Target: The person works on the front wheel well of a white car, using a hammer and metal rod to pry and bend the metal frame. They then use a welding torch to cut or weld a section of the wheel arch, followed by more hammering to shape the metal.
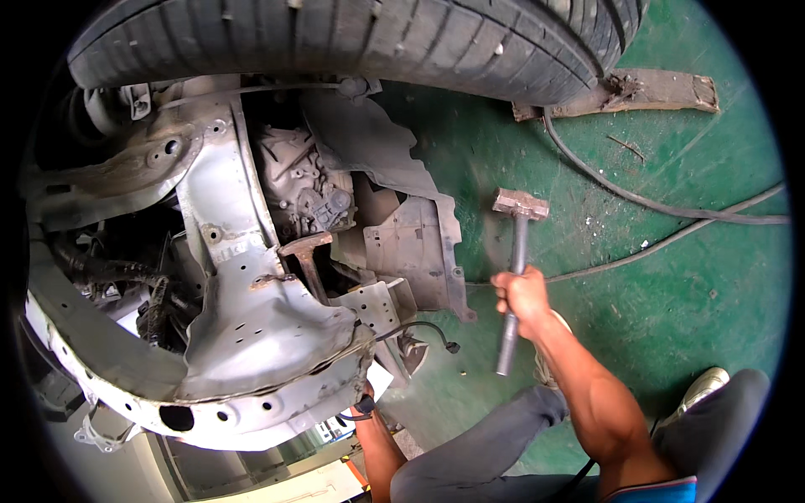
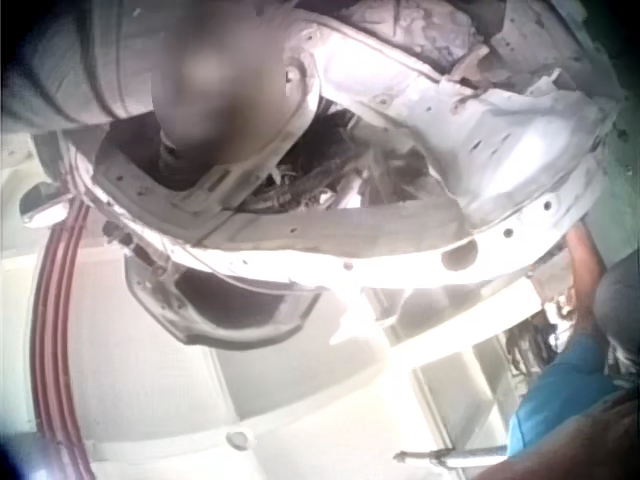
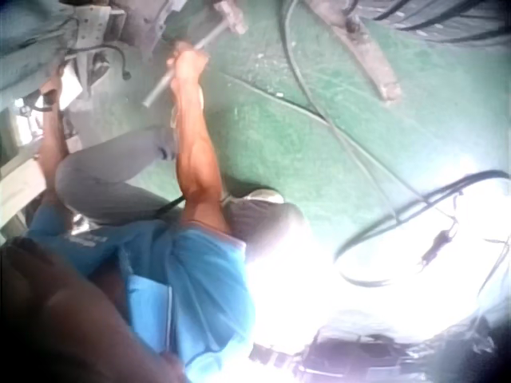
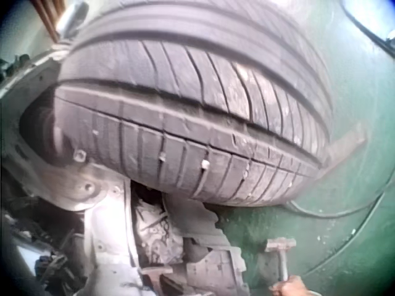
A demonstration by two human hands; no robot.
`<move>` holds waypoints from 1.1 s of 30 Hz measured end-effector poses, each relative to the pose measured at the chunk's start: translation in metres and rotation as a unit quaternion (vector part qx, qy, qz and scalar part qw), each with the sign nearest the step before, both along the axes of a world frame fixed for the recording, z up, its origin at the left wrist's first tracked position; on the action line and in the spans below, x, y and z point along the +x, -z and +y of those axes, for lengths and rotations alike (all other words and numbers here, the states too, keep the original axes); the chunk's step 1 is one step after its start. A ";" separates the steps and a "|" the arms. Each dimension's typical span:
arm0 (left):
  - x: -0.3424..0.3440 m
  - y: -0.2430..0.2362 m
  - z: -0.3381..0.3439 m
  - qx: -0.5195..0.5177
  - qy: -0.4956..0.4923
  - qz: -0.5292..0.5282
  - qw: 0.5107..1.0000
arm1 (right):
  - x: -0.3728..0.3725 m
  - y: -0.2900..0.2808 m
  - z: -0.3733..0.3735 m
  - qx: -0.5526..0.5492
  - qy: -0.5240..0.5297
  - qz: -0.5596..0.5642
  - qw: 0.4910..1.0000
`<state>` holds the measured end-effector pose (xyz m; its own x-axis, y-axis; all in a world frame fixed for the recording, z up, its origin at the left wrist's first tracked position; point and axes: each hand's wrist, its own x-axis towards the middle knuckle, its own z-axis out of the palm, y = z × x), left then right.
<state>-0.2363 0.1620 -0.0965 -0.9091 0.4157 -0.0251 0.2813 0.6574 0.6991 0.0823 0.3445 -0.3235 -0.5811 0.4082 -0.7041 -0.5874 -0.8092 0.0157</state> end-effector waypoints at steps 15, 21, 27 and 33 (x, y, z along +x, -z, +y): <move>-0.026 -0.007 -0.028 -0.253 0.132 0.142 0.948 | 0.019 -0.019 0.022 0.128 -0.108 0.047 0.985; -0.015 -0.011 -0.013 -0.570 0.100 0.274 0.768 | 0.017 0.010 0.006 0.063 -0.055 0.018 0.996; -0.098 -0.005 -0.071 -0.330 0.248 0.239 0.879 | 0.024 0.020 0.009 0.063 -0.056 0.015 0.996; -0.059 -0.001 -0.042 -0.252 0.122 0.164 0.946 | 0.020 0.023 0.010 0.063 -0.046 0.011 0.997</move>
